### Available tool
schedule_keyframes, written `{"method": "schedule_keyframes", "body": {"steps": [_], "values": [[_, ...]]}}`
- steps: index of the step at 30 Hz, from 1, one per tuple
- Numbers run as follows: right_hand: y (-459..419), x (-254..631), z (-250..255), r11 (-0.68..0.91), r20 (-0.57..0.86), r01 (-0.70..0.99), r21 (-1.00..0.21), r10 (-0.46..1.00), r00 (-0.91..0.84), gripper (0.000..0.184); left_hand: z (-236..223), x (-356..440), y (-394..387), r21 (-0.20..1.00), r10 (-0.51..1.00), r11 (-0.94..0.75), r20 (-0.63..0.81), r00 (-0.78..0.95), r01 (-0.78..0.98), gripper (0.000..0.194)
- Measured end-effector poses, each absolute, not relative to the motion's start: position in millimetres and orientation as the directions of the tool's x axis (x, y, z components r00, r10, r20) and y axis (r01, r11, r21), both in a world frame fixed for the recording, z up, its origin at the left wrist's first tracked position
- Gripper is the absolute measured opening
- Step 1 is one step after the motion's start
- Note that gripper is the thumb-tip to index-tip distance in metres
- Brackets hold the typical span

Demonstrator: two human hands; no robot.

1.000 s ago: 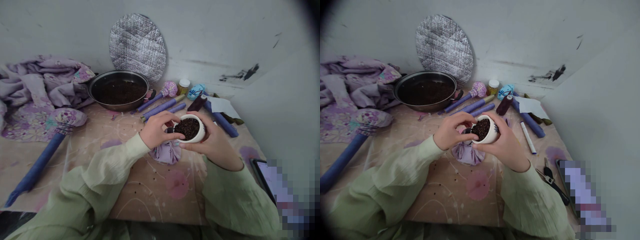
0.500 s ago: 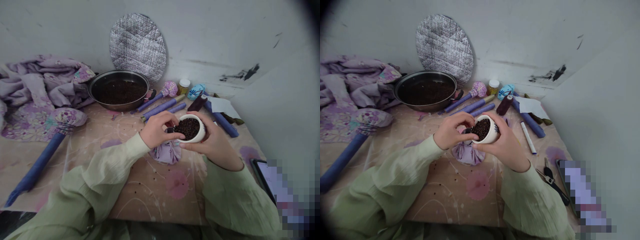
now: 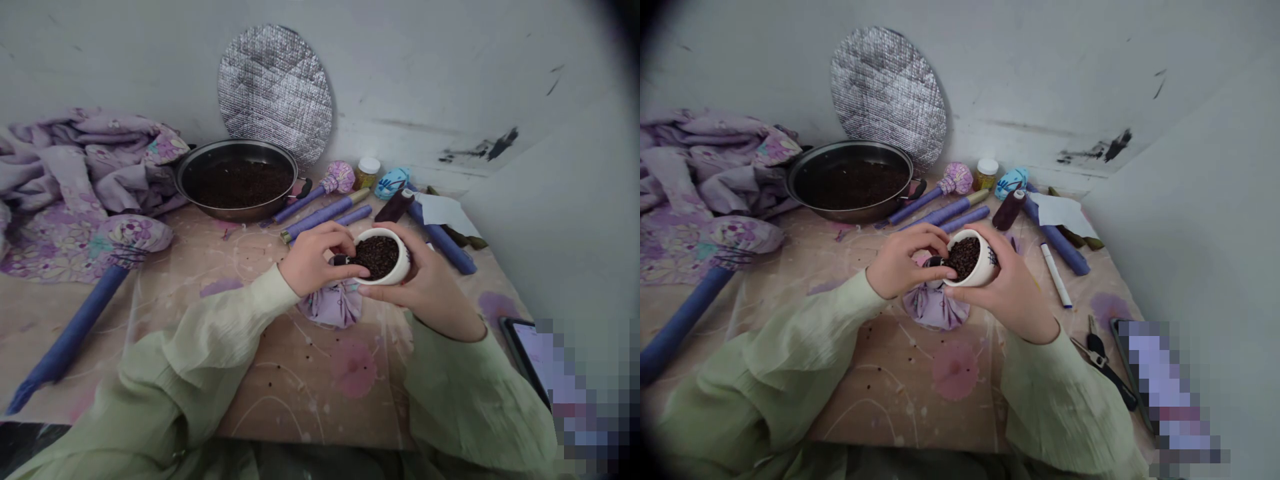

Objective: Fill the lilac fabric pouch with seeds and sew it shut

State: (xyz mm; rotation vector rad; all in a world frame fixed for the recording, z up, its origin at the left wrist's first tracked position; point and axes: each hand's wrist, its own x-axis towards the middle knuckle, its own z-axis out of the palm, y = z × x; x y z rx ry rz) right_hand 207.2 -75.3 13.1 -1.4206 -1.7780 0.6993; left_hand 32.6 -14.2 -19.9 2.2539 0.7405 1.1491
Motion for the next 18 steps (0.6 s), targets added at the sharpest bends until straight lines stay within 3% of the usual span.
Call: {"method": "schedule_keyframes", "body": {"steps": [18], "values": [[-74.7,208.8,11.3,0.229,0.203,0.568,-0.791,0.973,-0.110,0.072,-20.4,32.1,-13.2,0.637,0.649,-0.737,0.573,0.500,0.227,0.027]]}}
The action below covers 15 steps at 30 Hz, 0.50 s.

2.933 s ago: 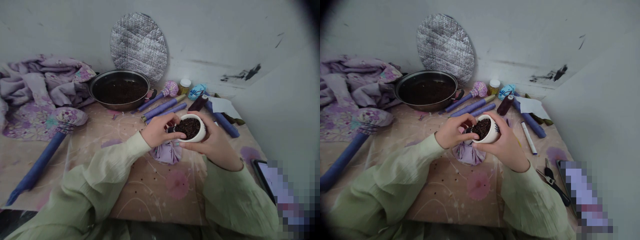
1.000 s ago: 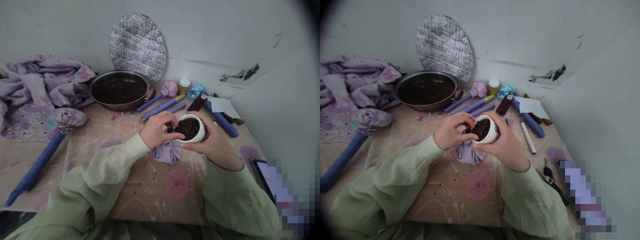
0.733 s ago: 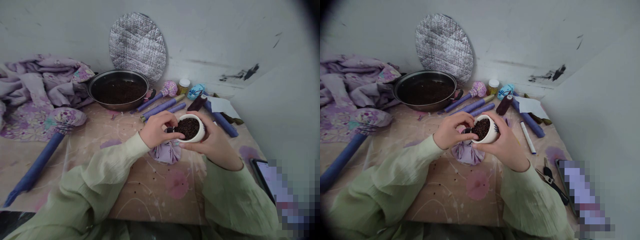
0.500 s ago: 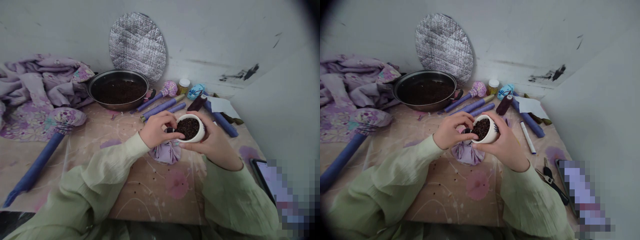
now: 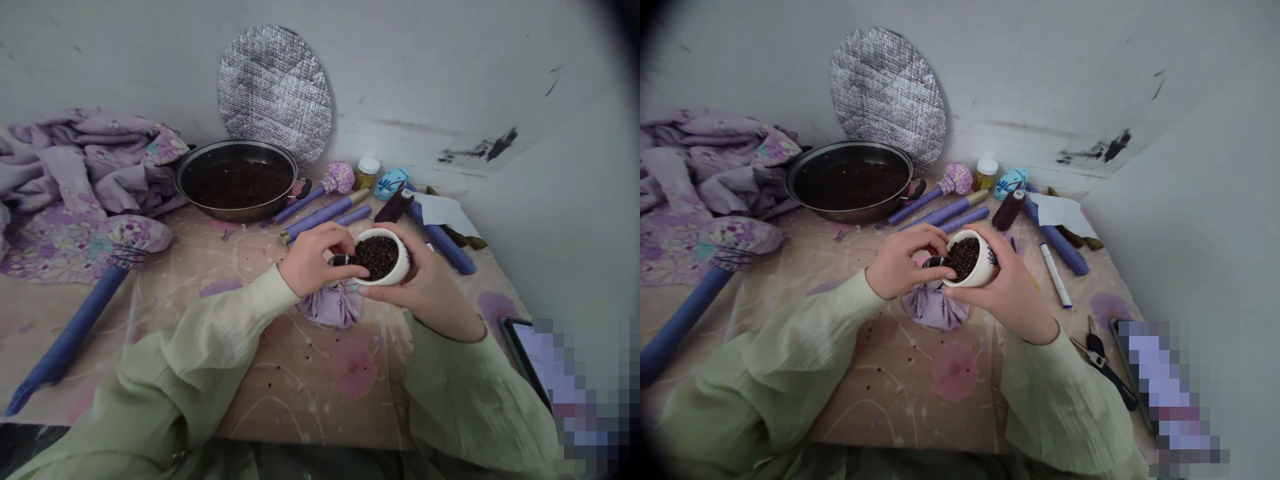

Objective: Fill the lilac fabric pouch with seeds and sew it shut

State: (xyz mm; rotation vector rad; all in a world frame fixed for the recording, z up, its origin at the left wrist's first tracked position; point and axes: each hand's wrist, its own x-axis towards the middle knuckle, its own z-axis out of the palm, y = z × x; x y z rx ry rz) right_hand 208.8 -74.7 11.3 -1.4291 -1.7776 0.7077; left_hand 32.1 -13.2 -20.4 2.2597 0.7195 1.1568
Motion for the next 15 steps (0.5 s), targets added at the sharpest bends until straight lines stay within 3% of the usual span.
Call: {"method": "schedule_keyframes", "body": {"steps": [15], "values": [[-74.7,210.3,9.2,0.228,0.201,0.563,-0.794,0.973,-0.112,0.072,-20.4,32.0,-13.9,0.626,0.639,-0.747,0.586,0.498,0.223,0.026]]}}
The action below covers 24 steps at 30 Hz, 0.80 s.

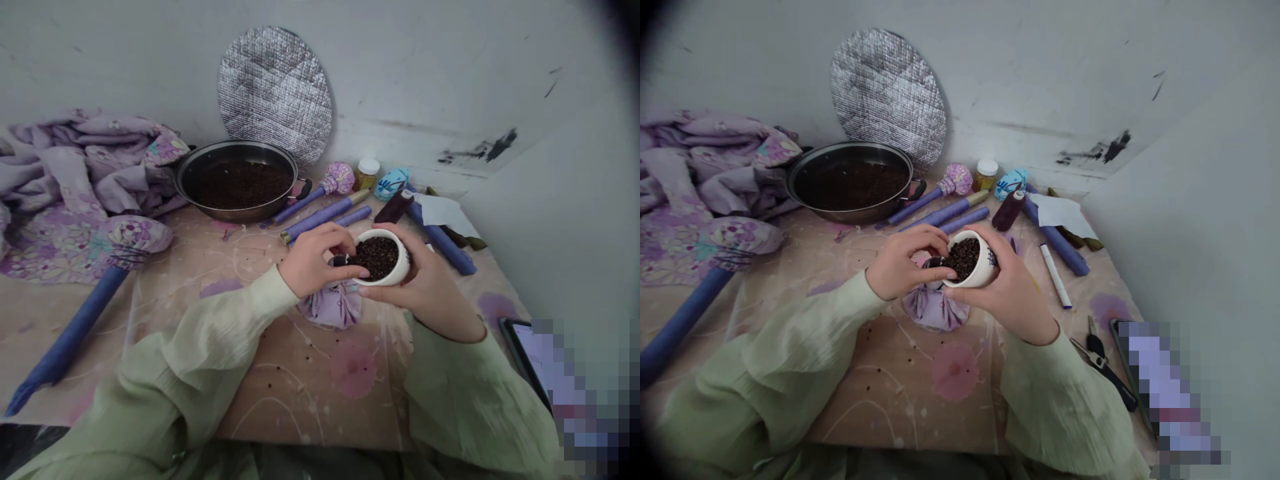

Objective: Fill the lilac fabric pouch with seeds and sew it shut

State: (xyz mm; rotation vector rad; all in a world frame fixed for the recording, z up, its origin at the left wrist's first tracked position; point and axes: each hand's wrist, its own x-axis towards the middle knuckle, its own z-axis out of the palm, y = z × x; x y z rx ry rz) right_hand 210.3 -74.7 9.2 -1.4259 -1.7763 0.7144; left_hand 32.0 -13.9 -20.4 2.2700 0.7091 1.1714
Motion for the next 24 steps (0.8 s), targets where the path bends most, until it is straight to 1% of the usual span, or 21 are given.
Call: {"method": "schedule_keyframes", "body": {"steps": [8,18,24], "values": [[-74.7,209.2,10.9,0.233,0.206,0.567,-0.790,0.972,-0.113,0.070,-20.4,31.9,-13.7,0.628,0.643,-0.744,0.579,0.501,0.228,0.027],[-74.6,209.3,10.8,0.222,0.195,0.570,-0.791,0.975,-0.109,0.072,-20.4,32.2,-13.4,0.629,0.644,-0.743,0.575,0.505,0.231,0.026],[-74.6,209.2,10.4,0.238,0.207,0.556,-0.796,0.971,-0.118,0.071,-20.8,32.7,-13.9,0.648,0.657,-0.728,0.566,0.498,0.223,0.028]]}}
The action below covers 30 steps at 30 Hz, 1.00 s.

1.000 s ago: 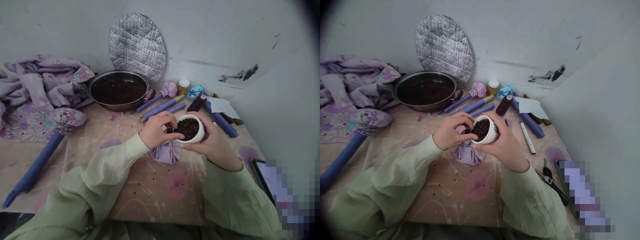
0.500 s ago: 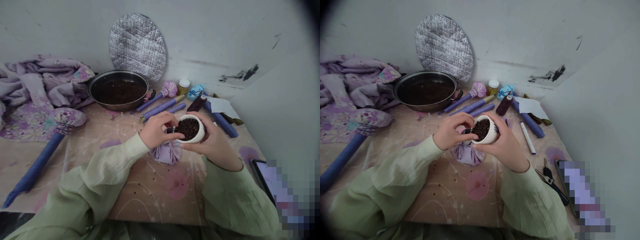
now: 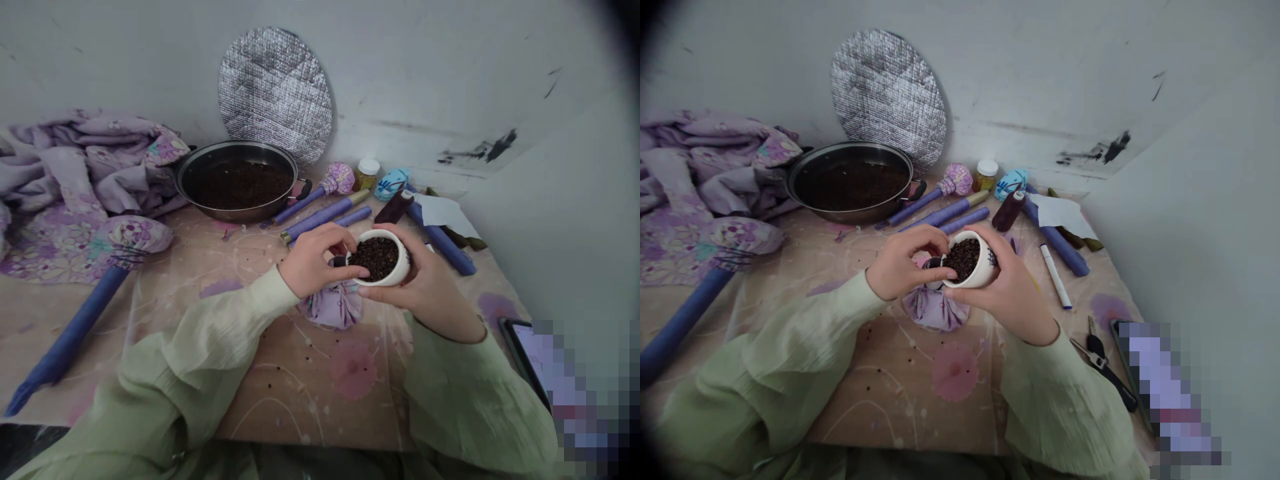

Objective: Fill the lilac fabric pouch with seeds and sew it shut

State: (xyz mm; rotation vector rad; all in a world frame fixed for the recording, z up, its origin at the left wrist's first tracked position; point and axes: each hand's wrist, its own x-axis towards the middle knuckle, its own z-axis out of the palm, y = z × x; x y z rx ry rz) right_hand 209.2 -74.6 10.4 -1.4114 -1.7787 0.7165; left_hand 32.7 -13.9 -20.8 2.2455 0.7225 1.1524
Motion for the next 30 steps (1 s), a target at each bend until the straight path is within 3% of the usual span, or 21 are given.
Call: {"method": "schedule_keyframes", "body": {"steps": [8,13,30], "values": [[-74.9,209.1,9.9,0.225,0.193,0.559,-0.798,0.974,-0.116,0.073,-21.5,31.7,-14.7,0.671,0.673,-0.708,0.547,0.498,0.219,0.033],[-74.3,209.6,10.6,0.231,0.198,0.564,-0.793,0.973,-0.121,0.072,-19.6,31.8,-14.3,0.632,0.646,-0.740,0.570,0.509,0.232,0.025],[-74.4,209.4,10.4,0.240,0.204,0.562,-0.792,0.971,-0.127,0.071,-20.2,32.1,-13.7,0.642,0.648,-0.735,0.570,0.506,0.219,0.027]]}}
